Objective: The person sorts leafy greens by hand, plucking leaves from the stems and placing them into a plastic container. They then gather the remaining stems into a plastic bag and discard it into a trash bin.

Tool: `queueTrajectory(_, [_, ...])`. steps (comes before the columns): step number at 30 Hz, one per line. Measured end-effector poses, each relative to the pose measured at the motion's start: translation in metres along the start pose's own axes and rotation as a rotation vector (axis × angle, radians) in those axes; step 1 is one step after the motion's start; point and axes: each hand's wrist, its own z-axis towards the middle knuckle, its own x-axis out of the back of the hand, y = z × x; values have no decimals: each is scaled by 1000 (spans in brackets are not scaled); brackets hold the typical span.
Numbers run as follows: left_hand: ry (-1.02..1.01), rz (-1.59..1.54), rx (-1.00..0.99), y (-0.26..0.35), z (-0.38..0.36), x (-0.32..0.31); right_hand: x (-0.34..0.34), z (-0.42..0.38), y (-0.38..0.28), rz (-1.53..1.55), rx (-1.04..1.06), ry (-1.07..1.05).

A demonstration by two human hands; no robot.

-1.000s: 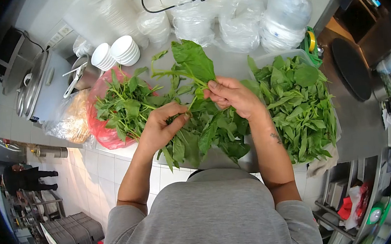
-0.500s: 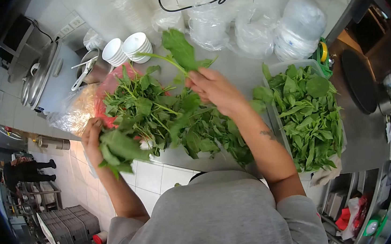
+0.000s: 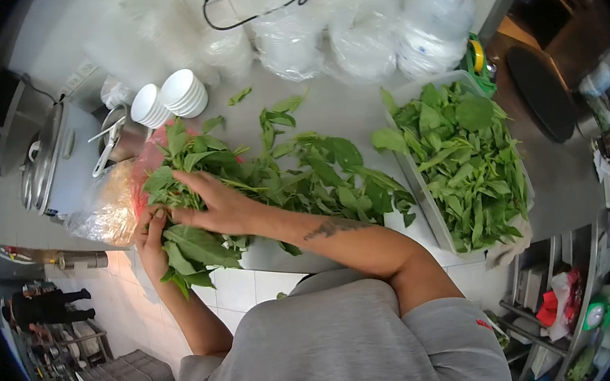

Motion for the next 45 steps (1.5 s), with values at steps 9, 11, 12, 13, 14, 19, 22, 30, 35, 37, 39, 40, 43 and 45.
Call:
queueTrajectory(9, [-365, -20, -26, 15, 8, -172, 79, -110, -59, -107, 32, 460])
queueTrajectory(11, [-433, -64, -15, 6, 13, -217, 102, -142, -79, -231, -41, 647])
queueTrajectory(12, [-467, -63, -38, 5, 12, -243, 114, -157, -89, -260, -38, 723])
queueTrajectory(13, [-501, -61, -61, 5, 8, -269, 125, -172, -98, -287, -34, 798])
queueTrajectory(14, [-520, -80, -103, 7, 2, -294, 133, -185, -107, -284, -38, 888])
queueTrajectory(19, [-643, -65, -235, -3, -25, -393, 174, -252, -114, -218, -57, 1324])
queueTrajectory(22, [-649, -18, -377, -21, -18, -430, 192, -296, -112, -335, -98, 1481])
queueTrajectory(30, [-816, 580, -1000, -27, -20, -428, 177, -353, -101, -665, -298, 1606])
queueTrajectory(35, [-1103, 965, -1120, -55, -80, -419, 181, -362, -81, -788, -280, 1648])
queueTrajectory(37, [-1228, 1106, -1044, -71, -76, -433, 183, -364, -77, -901, -424, 1595])
queueTrajectory(39, [-1302, 956, -937, -70, -57, -446, 180, -364, -82, -901, -508, 1563])
queueTrajectory(40, [-1366, 845, -848, -70, -42, -453, 179, -365, -85, -897, -538, 1554])
queueTrajectory(43, [-1407, 544, -708, -49, -13, -454, 180, -372, -83, -900, -595, 1508])
queueTrajectory(45, [-1470, 526, -551, -20, 1, -453, 180, -374, -86, -868, -615, 1469])
